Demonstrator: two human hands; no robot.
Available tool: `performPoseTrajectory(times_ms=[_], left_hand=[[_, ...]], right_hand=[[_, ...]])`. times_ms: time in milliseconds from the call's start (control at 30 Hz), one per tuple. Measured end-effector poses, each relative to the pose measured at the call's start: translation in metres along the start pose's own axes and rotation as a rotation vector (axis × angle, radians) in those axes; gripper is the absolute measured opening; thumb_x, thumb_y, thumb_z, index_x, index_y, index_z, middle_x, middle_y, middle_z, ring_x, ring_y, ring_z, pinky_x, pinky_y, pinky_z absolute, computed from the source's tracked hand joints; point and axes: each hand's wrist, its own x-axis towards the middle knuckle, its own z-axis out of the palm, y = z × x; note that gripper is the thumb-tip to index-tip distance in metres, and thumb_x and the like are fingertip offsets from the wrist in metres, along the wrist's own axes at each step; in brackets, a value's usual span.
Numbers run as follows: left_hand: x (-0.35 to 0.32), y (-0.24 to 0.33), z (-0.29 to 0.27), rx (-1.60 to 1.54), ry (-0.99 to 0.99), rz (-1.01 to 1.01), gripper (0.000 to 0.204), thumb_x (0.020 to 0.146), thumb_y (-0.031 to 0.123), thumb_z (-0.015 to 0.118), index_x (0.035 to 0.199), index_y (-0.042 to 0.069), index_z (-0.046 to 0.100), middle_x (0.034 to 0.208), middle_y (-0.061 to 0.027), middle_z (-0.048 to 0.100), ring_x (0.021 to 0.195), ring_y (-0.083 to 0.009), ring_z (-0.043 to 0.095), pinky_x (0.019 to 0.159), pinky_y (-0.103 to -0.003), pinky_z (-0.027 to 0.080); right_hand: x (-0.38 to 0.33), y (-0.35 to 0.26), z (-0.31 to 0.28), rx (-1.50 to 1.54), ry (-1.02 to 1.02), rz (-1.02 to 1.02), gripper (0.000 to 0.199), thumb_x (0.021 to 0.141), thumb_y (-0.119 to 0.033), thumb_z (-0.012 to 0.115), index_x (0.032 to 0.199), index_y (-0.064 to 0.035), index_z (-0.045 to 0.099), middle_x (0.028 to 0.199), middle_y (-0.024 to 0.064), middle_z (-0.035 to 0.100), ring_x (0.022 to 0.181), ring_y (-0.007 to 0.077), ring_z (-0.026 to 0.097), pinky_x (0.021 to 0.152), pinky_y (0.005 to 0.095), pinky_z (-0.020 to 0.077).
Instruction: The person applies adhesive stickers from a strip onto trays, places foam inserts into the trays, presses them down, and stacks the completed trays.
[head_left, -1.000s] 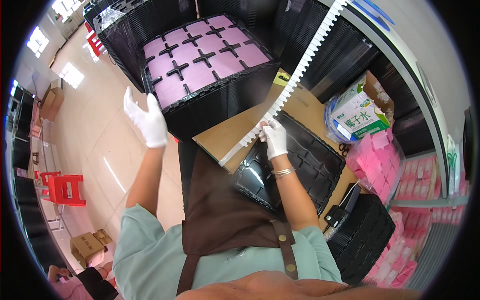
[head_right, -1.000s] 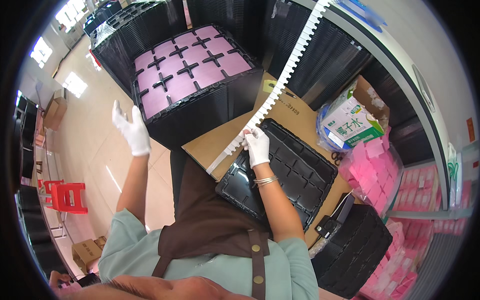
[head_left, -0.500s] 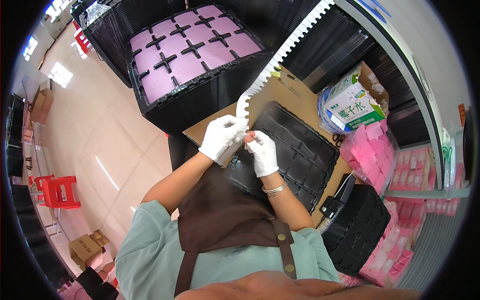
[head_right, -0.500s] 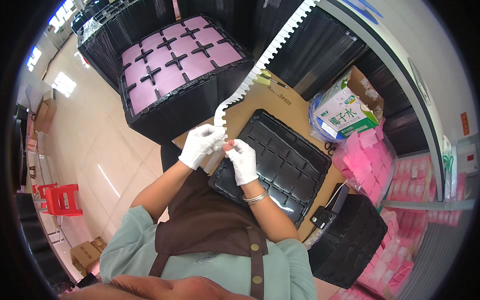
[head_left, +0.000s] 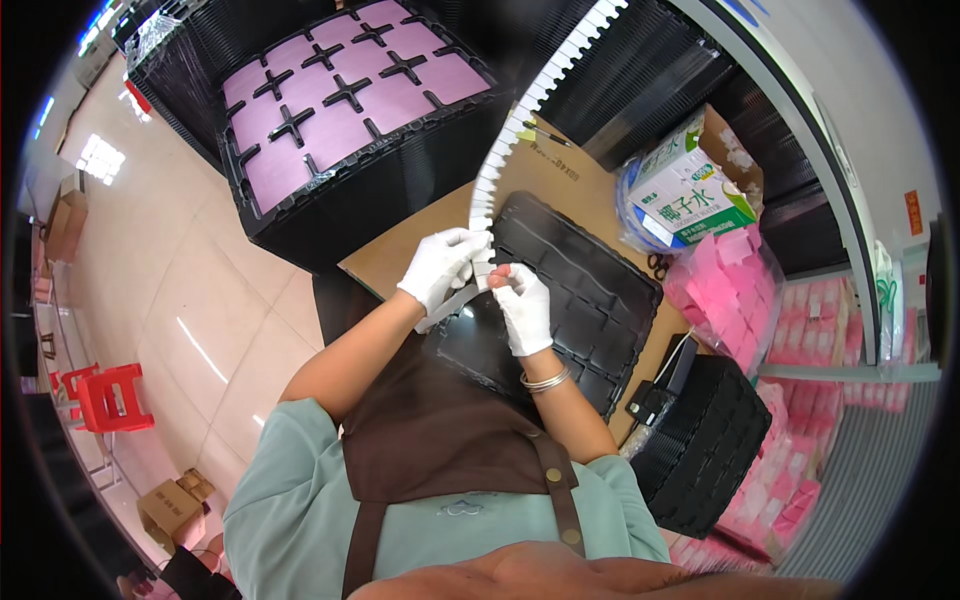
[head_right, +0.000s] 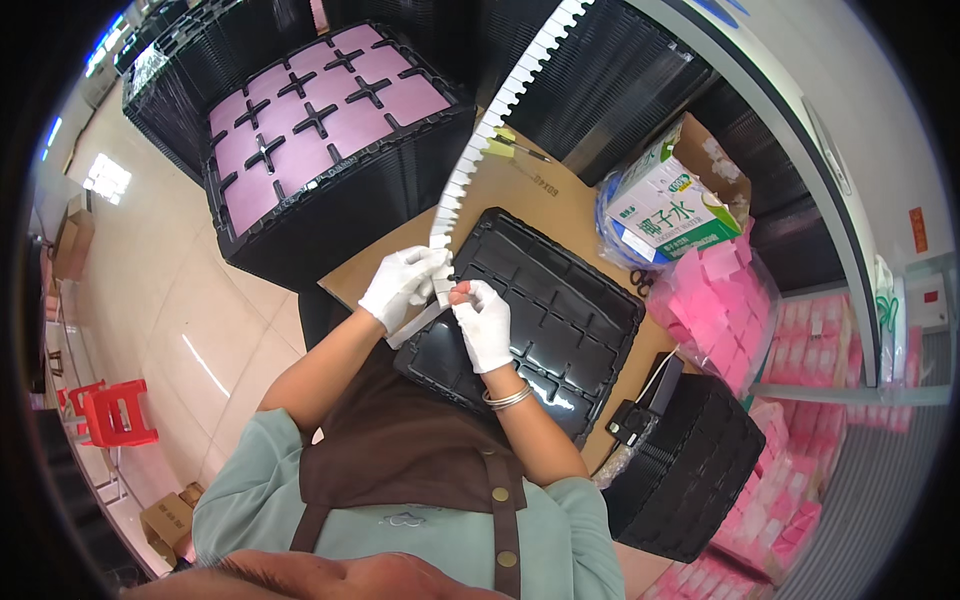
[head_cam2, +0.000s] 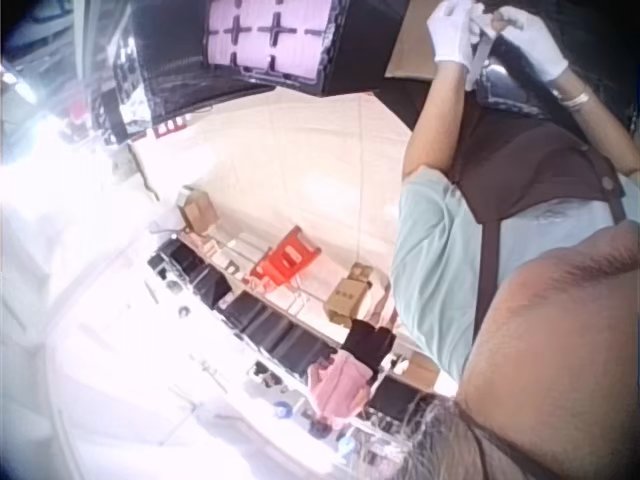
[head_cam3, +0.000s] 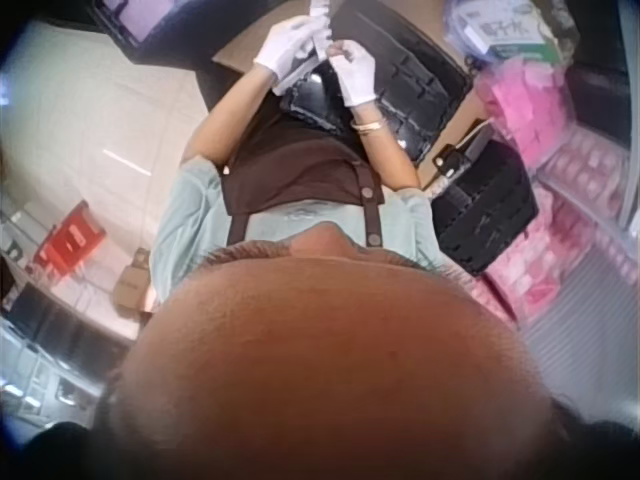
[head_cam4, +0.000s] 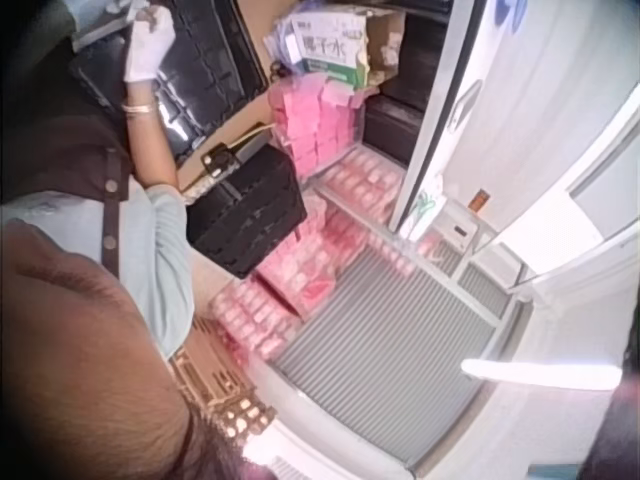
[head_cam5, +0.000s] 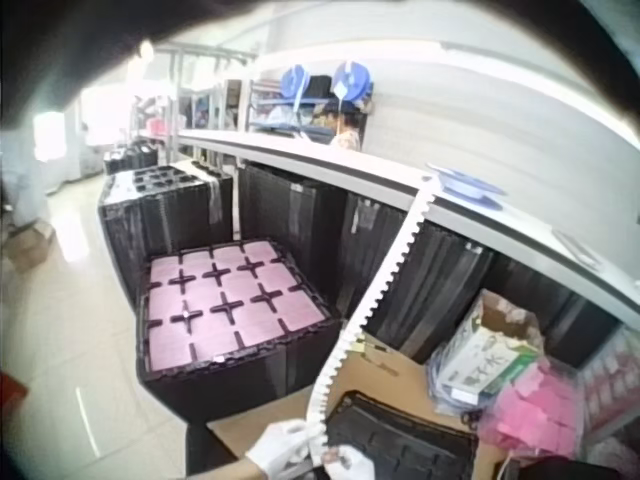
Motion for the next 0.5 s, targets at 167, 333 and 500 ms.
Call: performPoseTrajectory(times_ms=[167,333,500], left_hand=[[0.025,-0.028,-0.017,-0.187,0.074,-0.001,0.018,0.089,0.017,0.058,0.1,0.003,0.062,0.079,-0.0023,0.062,0.053,-0.0035,0.048,0.047,-0.018,0.038],[0.024,-0.024,-0.031,-0.066,0.126,0.045,0.019,0.09,0.02,0.059,0.097,0.003,0.062,0.078,-0.0034,0.063,0.054,-0.0042,0.051,0.047,-0.018,0.038],[0.013,-0.014,-0.026,-0.057,0.212,0.04,0.019,0.089,0.022,0.06,0.09,0.004,0.064,0.067,0.0008,0.057,0.051,-0.0022,0.044,0.045,-0.017,0.032]], right_hand=[[0.007,-0.013,-0.007,-0.345,-0.032,-0.412,0.007,0.078,-0.006,0.064,0.082,-0.0015,0.06,0.087,0.0047,0.055,0.08,0.0115,0.055,0.069,0.024,0.0448],[0.105,0.01,-0.057,-1.029,0.136,-0.291,0.002,0.071,-0.011,0.066,0.07,-0.0092,0.067,0.094,0.012,0.061,0.091,0.0299,0.057,0.082,0.039,0.0468],[0.145,0.009,-0.051,-1.314,0.045,-0.169,0.006,0.068,-0.014,0.07,0.071,-0.01,0.067,0.099,0.0118,0.061,0.095,0.0302,0.057,0.082,0.0401,0.0458]])
